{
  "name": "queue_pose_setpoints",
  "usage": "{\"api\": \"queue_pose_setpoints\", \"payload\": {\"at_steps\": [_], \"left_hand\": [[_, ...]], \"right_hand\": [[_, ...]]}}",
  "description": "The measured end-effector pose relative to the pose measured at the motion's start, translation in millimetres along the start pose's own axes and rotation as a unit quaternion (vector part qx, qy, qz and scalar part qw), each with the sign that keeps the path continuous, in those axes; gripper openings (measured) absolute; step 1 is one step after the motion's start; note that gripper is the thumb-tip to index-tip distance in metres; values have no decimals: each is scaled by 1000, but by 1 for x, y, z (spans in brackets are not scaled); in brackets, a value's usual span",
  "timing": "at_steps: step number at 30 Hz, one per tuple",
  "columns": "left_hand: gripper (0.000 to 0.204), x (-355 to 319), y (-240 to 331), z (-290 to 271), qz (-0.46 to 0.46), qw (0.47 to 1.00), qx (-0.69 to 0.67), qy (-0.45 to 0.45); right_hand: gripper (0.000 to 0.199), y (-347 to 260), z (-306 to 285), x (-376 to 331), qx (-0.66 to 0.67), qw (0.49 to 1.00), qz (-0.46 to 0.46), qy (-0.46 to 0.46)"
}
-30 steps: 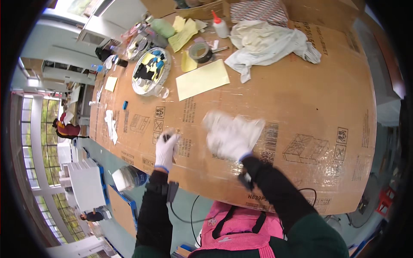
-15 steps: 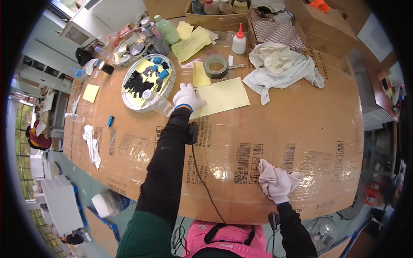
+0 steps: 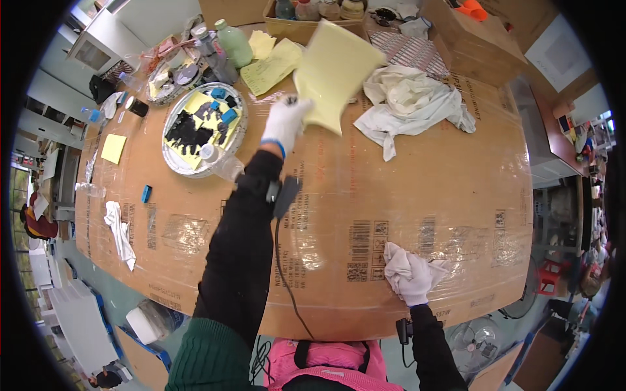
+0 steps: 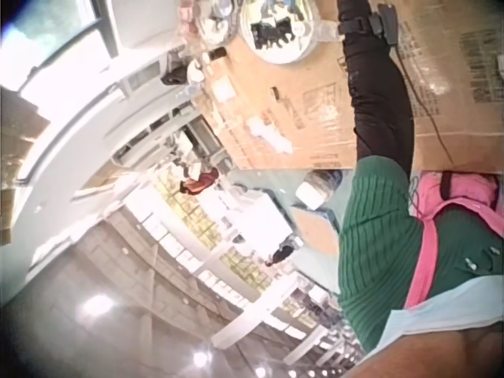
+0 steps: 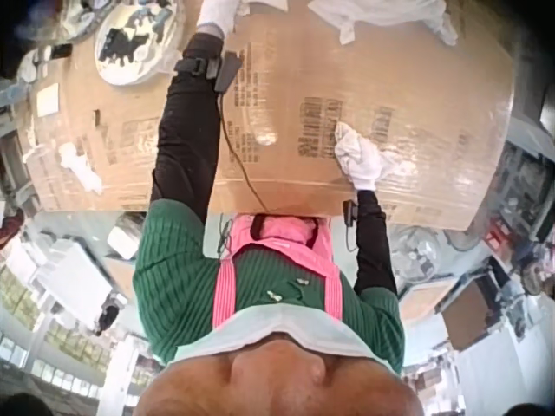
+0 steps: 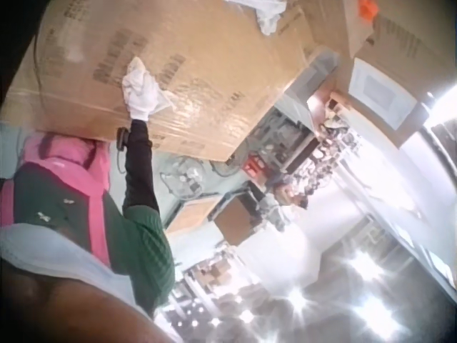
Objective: Cleaning a work table in a furniture manufacturing environment using a cloth and liquid.
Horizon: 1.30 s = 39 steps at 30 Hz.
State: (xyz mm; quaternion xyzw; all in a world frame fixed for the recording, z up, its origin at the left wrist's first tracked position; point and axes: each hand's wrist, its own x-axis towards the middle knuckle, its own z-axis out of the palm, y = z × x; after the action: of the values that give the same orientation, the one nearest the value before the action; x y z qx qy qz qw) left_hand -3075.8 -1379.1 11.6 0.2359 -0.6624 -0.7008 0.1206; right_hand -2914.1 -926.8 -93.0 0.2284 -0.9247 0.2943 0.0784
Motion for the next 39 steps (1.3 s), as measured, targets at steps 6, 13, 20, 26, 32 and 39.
{"api": "queue_pose_setpoints", "payload": {"at_steps": [6,13,20,26,32,39], "left_hand": [[46,75,7,-13,18,995,86,42],[33,-87,-20,-20,-98,989,84,-70],[35,-272,-76,-99,-305,951,43,16],[57,-255,-90,-189,-7,933,133,335],[107,-129,-16,-151,47,943,170,282],[77,-94,-44,-165,42,910,368,185]], "right_hand": [[38,-15,6,8,45,998,39,-9],[43,-97,12,145,132,991,-9,-9],[54,-74,117,308,-151,948,-31,-279],[45,-192,172,145,107,964,-199,-142],[31,-212,159,197,452,862,102,-204],[55,-219,207,219,-126,985,-103,-49]]}}
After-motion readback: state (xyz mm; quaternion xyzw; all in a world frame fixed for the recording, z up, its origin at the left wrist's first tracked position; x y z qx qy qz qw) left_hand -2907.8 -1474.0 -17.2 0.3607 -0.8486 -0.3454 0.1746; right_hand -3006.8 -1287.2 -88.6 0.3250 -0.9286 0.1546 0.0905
